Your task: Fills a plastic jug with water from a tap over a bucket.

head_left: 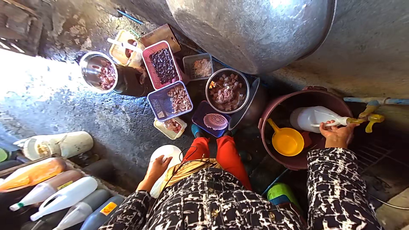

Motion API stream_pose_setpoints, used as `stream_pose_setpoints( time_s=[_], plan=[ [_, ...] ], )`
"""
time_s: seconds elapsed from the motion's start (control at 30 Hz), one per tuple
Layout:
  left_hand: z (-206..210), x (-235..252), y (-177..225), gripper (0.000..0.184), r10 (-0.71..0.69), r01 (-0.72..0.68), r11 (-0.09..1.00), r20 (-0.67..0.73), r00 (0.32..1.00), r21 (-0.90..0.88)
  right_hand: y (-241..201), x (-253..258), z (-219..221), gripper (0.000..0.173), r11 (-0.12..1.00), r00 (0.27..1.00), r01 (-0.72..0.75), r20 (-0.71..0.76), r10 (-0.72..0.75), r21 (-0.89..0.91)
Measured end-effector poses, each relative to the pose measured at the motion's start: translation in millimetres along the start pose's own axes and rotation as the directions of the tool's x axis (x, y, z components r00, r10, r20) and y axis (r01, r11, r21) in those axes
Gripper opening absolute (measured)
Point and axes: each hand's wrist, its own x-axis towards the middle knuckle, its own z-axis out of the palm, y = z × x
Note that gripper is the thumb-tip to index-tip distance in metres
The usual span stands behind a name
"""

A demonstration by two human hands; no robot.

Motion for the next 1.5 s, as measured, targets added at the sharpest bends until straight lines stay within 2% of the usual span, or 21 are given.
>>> stream_pose_setpoints(
  time_s=[1.5],
  plan=[
    [1.8,-2.3,1.3,0.046,0.004,-0.004,1.0,-0.001,1.0,-0.005,-0.7,2.3,-2.7,0.067,1.0,1.0,-0.01,0.013,0.01,-0.02]
  ],
)
